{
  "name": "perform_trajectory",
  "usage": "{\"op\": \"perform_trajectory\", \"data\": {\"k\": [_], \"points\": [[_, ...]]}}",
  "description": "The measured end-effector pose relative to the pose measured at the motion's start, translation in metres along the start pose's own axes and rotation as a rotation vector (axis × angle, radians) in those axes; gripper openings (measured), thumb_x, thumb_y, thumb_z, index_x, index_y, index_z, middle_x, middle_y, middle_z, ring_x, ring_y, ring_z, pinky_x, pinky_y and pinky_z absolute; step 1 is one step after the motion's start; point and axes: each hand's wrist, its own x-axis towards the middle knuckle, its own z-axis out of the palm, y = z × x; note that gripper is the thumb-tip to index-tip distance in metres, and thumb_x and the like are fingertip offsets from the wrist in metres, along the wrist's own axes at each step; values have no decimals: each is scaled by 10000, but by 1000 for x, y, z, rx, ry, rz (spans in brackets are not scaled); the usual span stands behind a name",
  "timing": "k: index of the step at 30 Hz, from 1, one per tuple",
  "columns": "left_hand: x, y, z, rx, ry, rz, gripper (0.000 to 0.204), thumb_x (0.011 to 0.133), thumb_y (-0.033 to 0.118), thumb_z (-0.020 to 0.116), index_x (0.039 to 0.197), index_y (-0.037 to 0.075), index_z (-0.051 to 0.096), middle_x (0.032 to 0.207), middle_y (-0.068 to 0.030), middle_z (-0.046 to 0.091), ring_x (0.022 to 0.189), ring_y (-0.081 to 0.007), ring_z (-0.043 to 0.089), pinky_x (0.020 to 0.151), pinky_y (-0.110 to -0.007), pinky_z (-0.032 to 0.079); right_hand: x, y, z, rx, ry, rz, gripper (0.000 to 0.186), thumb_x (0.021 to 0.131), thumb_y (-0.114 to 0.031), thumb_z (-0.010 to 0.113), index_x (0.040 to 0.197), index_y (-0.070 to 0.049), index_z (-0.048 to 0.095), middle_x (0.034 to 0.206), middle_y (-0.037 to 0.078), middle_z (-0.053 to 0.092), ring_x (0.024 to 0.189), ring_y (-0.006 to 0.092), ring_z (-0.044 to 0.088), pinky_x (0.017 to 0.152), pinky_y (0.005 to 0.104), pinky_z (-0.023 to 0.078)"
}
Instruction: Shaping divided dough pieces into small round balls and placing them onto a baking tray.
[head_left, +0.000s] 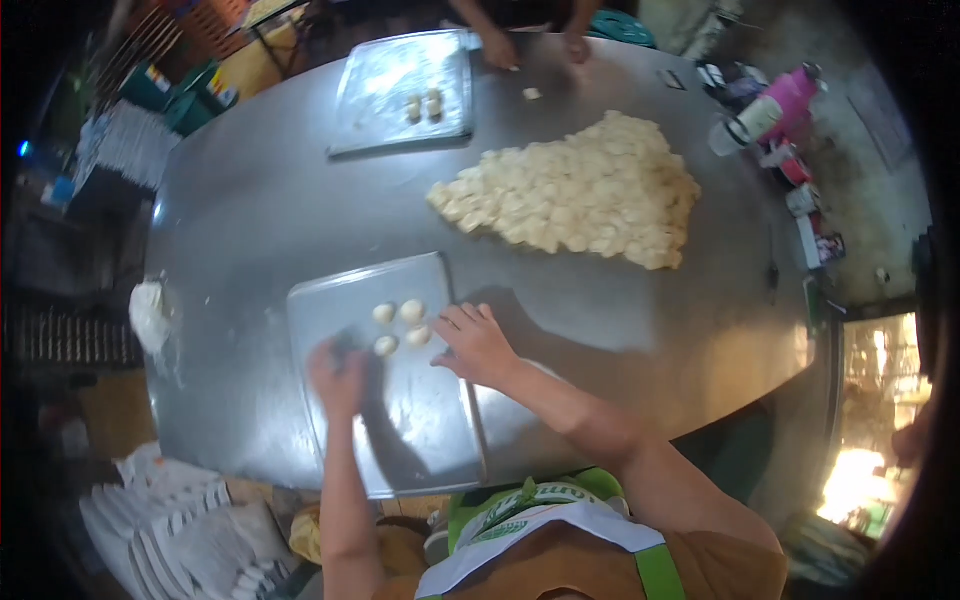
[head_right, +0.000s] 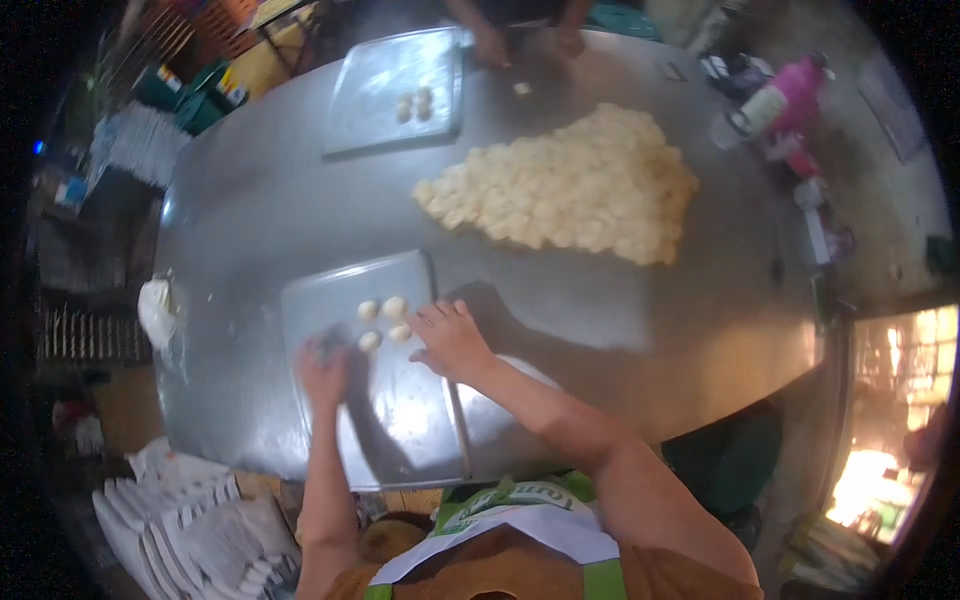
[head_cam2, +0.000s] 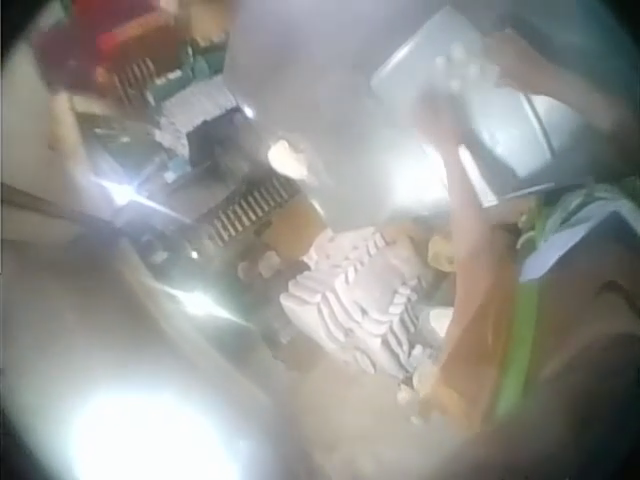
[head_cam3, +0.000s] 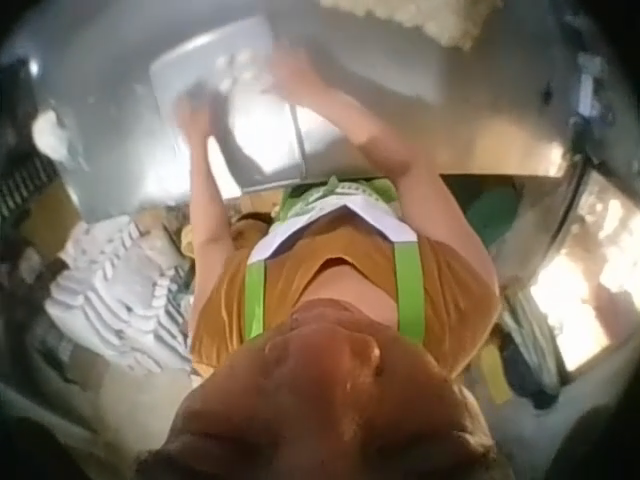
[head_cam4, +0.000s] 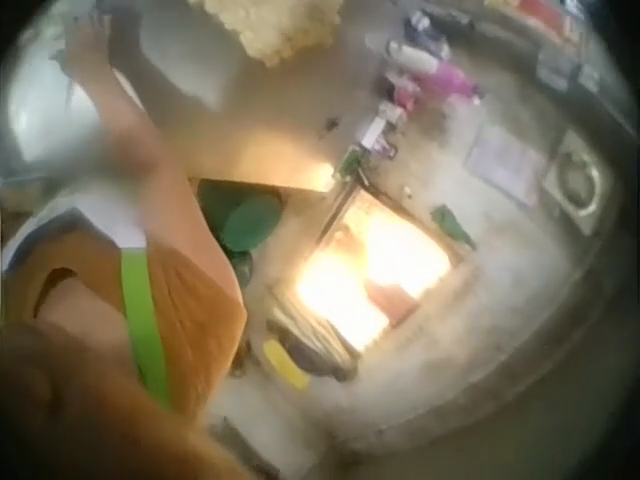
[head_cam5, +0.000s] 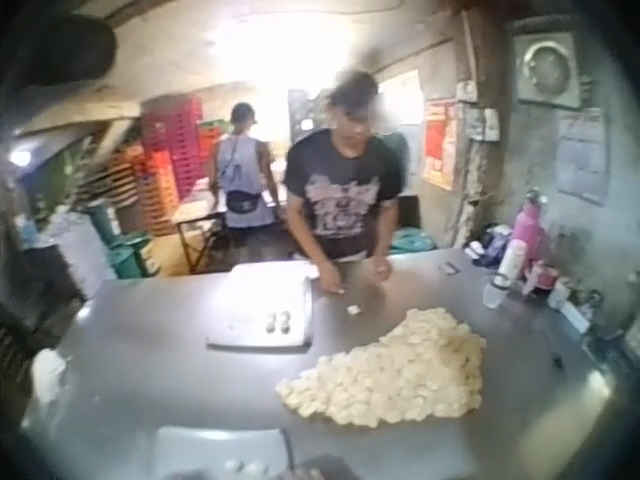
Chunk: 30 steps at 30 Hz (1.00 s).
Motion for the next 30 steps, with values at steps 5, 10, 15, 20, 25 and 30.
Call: {"op": "perform_trajectory", "data": {"k": [5,10,15,20,25,30], "points": [[-25,-105,-36,211,137,-671,670,966,548,556,1283,-39,608,1271,-272,638,1194,-435,595,1008,-514,464,-98,121,-57,-29,-20,249,121,866,-148,726,932,-90,643,979,103,605,942,331,586,813,463,444],[3,-23,-16,398,190,-552,570,956,452,625,1274,-21,631,1264,-255,649,1163,-407,622,1000,-500,473,-16,229,-159,-207,411,363,145,954,-156,634,995,-18,614,1034,190,600,947,411,581,831,464,478],[83,249,101,-88,206,417,196,918,138,695,1093,58,731,1036,-143,729,987,-328,679,882,-430,507,12,307,-212,63,102,613,205,935,-132,671,1077,-19,576,1055,188,577,951,367,592,816,416,481],[138,427,202,58,3,706,370,846,106,727,1212,136,676,1128,-101,711,1047,-326,627,934,-470,448,-67,230,-216,174,316,436,224,918,-102,692,1081,-35,554,907,126,550,815,243,570,742,388,483],[171,433,236,-127,-202,420,416,902,105,675,1312,96,606,1153,-164,685,984,-326,647,876,-445,495,-243,143,-172,351,107,761,150,932,-131,720,1003,-58,611,908,116,643,742,213,636,674,345,521],[22,306,156,-585,-377,299,237,979,160,609,1147,8,680,985,-167,691,937,-290,647,831,-401,501,-328,87,-174,270,287,1041,215,910,-169,723,1072,-87,607,1037,142,635,914,271,636,794,406,518]]}}
